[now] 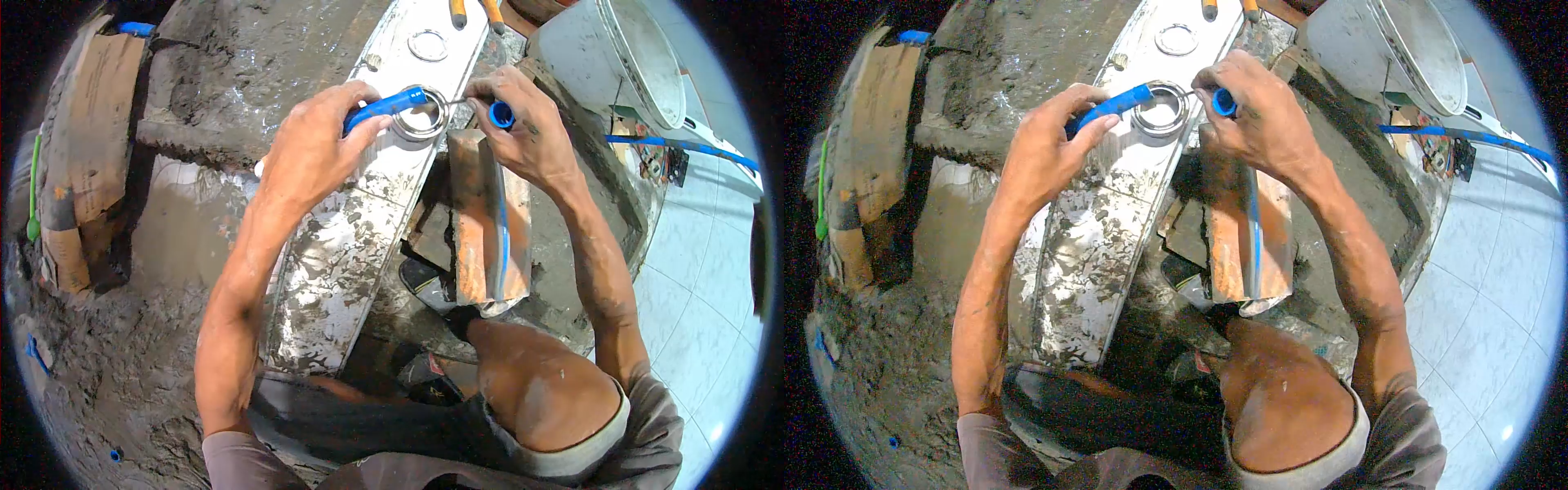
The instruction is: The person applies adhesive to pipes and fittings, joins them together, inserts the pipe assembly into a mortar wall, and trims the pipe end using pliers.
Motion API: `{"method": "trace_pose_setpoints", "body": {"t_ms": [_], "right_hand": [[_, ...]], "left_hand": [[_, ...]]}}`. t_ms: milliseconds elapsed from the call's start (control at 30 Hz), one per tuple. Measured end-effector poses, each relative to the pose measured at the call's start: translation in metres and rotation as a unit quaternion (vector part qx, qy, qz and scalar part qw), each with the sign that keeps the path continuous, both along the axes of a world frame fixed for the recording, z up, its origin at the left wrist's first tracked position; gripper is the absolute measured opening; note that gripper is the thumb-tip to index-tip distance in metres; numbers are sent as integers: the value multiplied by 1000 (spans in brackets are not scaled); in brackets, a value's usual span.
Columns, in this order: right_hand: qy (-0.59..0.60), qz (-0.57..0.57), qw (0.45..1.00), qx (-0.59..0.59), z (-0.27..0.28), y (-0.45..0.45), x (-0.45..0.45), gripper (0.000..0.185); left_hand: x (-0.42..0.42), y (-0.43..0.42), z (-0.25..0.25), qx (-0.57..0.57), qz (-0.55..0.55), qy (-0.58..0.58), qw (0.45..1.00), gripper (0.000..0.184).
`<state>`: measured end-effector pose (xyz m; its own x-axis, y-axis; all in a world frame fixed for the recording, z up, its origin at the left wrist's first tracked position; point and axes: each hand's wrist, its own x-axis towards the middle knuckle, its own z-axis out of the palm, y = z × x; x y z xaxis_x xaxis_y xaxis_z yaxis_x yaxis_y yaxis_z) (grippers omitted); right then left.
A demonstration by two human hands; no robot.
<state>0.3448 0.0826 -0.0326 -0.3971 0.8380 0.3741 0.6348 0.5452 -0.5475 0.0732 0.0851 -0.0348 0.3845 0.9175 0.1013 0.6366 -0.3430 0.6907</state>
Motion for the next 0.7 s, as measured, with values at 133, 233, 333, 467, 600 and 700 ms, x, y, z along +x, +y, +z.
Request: {"method": "trace_pose_setpoints", "body": {"t_ms": [133, 233, 333, 467, 600, 700], "right_hand": [[30, -23, 999, -26, 4, -4, -3, 13], [25, -11, 999, 29, 6, 4, -4, 12], [11, -10, 999, 45, 4, 7, -6, 13], [-7, -5, 998, 60, 7, 1, -8, 15], [-4, 4, 998, 62, 8, -3, -10, 17], [-19, -4, 996, 81, 11, 1, -11, 19]], "left_hand": [[-3, 2, 0, -3, 2, 28, 1000, 31], [-2, 1, 1, -9, -9, 32, 999, 31], [-1, -1, 0, -14, -12, 36, 999, 32], [-3, 0, 1, -39, -26, 56, 997, 33], [-8, 5, -2, -87, -43, 56, 994, 34], [-13, 12, -6, -185, -62, 9, 981, 34]]}}
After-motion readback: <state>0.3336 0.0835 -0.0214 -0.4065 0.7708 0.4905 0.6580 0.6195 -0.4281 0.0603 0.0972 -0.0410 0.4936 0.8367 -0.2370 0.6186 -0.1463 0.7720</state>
